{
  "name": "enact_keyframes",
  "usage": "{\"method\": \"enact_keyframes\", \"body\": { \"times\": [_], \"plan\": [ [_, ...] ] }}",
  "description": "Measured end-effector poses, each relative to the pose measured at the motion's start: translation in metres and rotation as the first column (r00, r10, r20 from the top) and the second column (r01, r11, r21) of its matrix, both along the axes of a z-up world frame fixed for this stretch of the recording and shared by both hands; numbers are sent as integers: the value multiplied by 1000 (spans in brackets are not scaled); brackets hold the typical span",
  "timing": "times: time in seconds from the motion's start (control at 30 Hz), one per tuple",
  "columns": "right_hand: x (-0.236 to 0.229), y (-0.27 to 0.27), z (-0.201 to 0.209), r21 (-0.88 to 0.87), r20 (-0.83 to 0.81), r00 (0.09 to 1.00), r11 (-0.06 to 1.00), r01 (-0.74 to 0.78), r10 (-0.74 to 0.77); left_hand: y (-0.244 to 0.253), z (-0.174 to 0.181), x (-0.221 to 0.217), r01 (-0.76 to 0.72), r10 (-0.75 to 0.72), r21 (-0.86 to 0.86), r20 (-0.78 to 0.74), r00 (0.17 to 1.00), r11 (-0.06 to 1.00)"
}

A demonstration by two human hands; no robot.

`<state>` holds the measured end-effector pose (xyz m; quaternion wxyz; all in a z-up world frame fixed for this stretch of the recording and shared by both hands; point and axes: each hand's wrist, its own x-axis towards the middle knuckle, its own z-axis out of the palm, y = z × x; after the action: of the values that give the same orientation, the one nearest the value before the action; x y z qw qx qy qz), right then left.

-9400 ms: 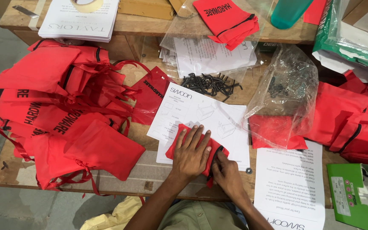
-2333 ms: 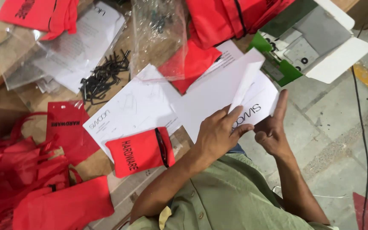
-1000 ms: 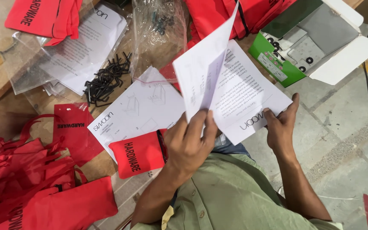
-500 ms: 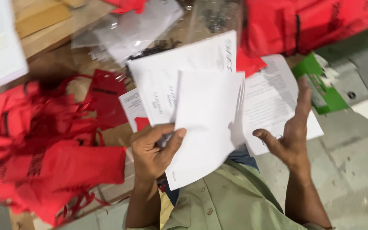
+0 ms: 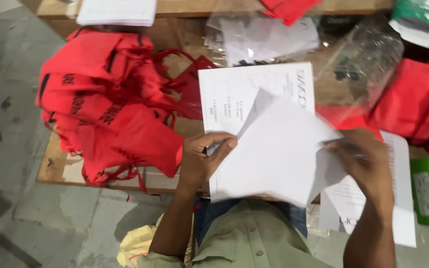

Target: Packaging hardware components such as bolts and washers into small red hardware bags at a workbench.

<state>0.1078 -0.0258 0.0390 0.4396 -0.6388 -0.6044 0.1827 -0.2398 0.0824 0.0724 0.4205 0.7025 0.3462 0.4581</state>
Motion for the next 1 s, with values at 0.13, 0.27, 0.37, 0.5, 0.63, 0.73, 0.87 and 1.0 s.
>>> {"method": "enact_keyframes", "body": {
  "times": [0.13, 0.27, 0.37, 0.5, 0.63, 0.73, 0.87, 1.0],
  "plan": [
    [-8, -19, 29, 609, -138, 989, 791, 49, 45, 14, -12, -13, -33, 39, -65, 104, 994, 997],
    [13, -3, 58, 590, 219, 968, 774, -231, 122, 31, -49, -17, 26, -3, -258, 90, 996, 966],
    [-4, 13, 65, 408, 677, 712, 710, -574, 187, 41, -81, -18, 280, -156, -301, 376, 913, 911],
    [-65, 33, 43, 645, 233, 969, 732, -218, 83, 25, -28, -5, 361, -202, -408, 381, 902, 839],
    [-76, 33, 36, 722, 49, 996, 686, -89, 78, 18, -17, -5, 351, -154, -427, 430, 889, 833],
    [-77, 17, 31, 484, -128, 991, 874, 42, 23, 19, -34, 4, 290, -141, -349, 395, 908, 891],
    [-52, 23, 14, 293, -507, 848, 956, 2, 154, 14, -21, 5, 154, -89, -243, 260, 962, 958],
    [15, 23, -81, 95, -928, 342, 981, -169, 149, 8, -11, -1, 154, -147, -59, 116, 982, 986]
  ]
}}
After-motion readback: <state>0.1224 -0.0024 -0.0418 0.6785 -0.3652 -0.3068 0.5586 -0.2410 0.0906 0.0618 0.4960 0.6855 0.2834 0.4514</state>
